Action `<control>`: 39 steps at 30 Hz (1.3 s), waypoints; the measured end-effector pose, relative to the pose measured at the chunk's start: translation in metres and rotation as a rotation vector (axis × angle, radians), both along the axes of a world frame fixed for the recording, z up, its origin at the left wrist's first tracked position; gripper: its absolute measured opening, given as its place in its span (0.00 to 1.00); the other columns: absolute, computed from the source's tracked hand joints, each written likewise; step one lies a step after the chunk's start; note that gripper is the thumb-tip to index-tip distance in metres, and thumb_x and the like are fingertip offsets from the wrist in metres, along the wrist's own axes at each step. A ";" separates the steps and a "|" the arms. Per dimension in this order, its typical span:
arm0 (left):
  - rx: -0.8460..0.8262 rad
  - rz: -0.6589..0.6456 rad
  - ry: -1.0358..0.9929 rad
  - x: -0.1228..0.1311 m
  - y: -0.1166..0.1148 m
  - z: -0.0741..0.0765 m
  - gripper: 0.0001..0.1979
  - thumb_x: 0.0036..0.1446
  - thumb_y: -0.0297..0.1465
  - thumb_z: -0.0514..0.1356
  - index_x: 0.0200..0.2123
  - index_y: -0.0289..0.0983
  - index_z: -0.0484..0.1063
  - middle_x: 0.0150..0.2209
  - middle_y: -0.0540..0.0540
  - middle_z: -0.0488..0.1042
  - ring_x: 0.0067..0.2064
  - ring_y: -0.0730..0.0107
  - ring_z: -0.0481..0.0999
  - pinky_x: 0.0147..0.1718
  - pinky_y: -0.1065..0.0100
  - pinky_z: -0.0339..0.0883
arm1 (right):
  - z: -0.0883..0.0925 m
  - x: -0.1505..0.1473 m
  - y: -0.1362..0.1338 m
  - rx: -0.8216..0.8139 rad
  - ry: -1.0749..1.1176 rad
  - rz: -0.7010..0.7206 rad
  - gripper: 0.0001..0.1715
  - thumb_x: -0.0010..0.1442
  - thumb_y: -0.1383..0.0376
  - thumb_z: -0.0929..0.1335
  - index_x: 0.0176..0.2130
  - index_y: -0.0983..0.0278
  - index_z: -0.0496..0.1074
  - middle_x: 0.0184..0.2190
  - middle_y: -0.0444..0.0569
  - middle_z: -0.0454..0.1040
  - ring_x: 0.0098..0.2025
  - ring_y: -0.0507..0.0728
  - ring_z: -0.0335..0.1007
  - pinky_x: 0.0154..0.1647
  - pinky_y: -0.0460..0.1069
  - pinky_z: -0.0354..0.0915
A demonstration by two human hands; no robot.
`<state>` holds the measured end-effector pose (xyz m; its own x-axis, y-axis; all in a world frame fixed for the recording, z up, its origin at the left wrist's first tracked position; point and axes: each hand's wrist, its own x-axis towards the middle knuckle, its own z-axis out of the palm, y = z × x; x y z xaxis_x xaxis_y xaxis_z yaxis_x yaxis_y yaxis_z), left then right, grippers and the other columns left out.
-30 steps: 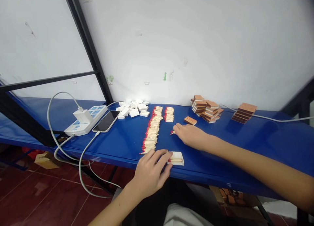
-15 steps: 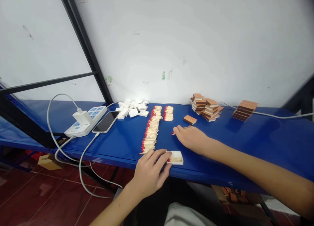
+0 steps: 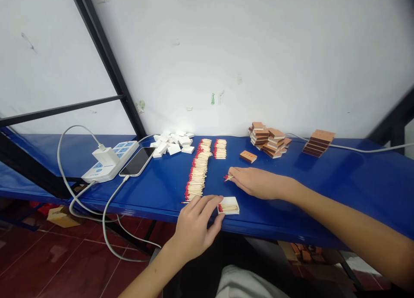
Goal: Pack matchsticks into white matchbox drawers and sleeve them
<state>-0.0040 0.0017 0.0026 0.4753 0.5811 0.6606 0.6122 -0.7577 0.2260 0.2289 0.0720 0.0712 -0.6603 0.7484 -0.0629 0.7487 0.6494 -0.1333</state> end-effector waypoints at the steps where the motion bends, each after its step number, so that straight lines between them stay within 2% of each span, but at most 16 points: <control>1: -0.016 0.002 -0.010 0.000 0.000 0.001 0.15 0.65 0.30 0.57 0.55 0.38 0.66 0.48 0.43 0.77 0.46 0.61 0.76 0.45 0.61 0.71 | 0.001 0.002 -0.001 -0.043 0.049 0.017 0.12 0.71 0.65 0.54 0.39 0.64 0.61 0.38 0.53 0.73 0.34 0.56 0.70 0.35 0.49 0.60; 6: -0.065 0.013 -0.053 -0.001 -0.001 0.002 0.20 0.65 0.31 0.58 0.59 0.39 0.62 0.48 0.43 0.76 0.46 0.61 0.76 0.45 0.61 0.71 | 0.010 0.000 -0.011 -0.195 0.200 0.079 0.17 0.73 0.58 0.52 0.37 0.62 0.59 0.35 0.48 0.71 0.34 0.56 0.66 0.36 0.50 0.59; 11: -0.098 0.033 -0.059 -0.001 -0.001 0.002 0.22 0.65 0.32 0.58 0.61 0.39 0.59 0.49 0.42 0.76 0.47 0.60 0.77 0.45 0.60 0.73 | 0.017 -0.006 -0.026 -0.199 0.192 0.119 0.17 0.73 0.57 0.53 0.35 0.61 0.59 0.32 0.46 0.68 0.29 0.54 0.61 0.31 0.50 0.55; 14: -0.109 0.036 -0.056 -0.001 -0.001 0.001 0.22 0.65 0.33 0.57 0.60 0.40 0.59 0.49 0.42 0.77 0.47 0.60 0.78 0.46 0.60 0.73 | 0.014 -0.009 -0.030 -0.084 0.123 0.189 0.14 0.72 0.62 0.54 0.37 0.62 0.61 0.32 0.47 0.68 0.27 0.54 0.59 0.30 0.50 0.52; 20: -0.101 0.024 -0.059 -0.002 -0.001 0.000 0.21 0.64 0.33 0.58 0.60 0.40 0.61 0.48 0.42 0.77 0.46 0.60 0.78 0.45 0.61 0.73 | 0.001 -0.012 -0.032 0.210 -0.034 0.352 0.12 0.71 0.69 0.56 0.40 0.65 0.65 0.36 0.50 0.68 0.31 0.55 0.61 0.33 0.51 0.54; 25: -0.081 0.022 -0.058 -0.002 -0.001 0.000 0.19 0.64 0.33 0.58 0.57 0.39 0.64 0.47 0.44 0.78 0.44 0.61 0.78 0.44 0.62 0.73 | -0.001 -0.014 -0.032 0.308 -0.082 0.387 0.14 0.71 0.68 0.55 0.40 0.66 0.67 0.36 0.51 0.69 0.36 0.57 0.64 0.35 0.51 0.54; 30: -0.105 0.028 -0.060 -0.001 -0.001 0.001 0.15 0.64 0.32 0.58 0.53 0.40 0.66 0.44 0.45 0.78 0.42 0.61 0.79 0.41 0.62 0.73 | 0.005 -0.013 -0.032 0.192 0.018 0.323 0.16 0.72 0.63 0.56 0.41 0.65 0.68 0.35 0.49 0.71 0.33 0.55 0.65 0.37 0.51 0.56; 34: -0.141 0.029 -0.074 -0.001 -0.001 0.003 0.07 0.63 0.32 0.59 0.45 0.40 0.68 0.41 0.46 0.78 0.41 0.63 0.79 0.40 0.63 0.73 | 0.008 -0.009 -0.028 0.055 0.144 0.298 0.13 0.71 0.62 0.58 0.43 0.63 0.69 0.37 0.47 0.73 0.35 0.54 0.66 0.39 0.50 0.56; 36: -0.144 0.015 -0.083 -0.001 -0.001 0.004 0.02 0.63 0.31 0.58 0.39 0.40 0.67 0.41 0.46 0.78 0.42 0.63 0.79 0.40 0.64 0.73 | 0.008 -0.008 -0.025 -0.015 0.198 0.296 0.11 0.70 0.62 0.60 0.41 0.63 0.69 0.36 0.46 0.74 0.35 0.53 0.66 0.39 0.49 0.57; 39: -0.150 -0.004 -0.083 -0.001 -0.001 0.004 0.03 0.63 0.31 0.58 0.36 0.40 0.66 0.42 0.46 0.78 0.43 0.63 0.79 0.41 0.64 0.73 | 0.006 -0.008 -0.020 -0.086 0.245 0.300 0.09 0.68 0.64 0.62 0.37 0.63 0.69 0.33 0.45 0.73 0.32 0.52 0.64 0.37 0.48 0.56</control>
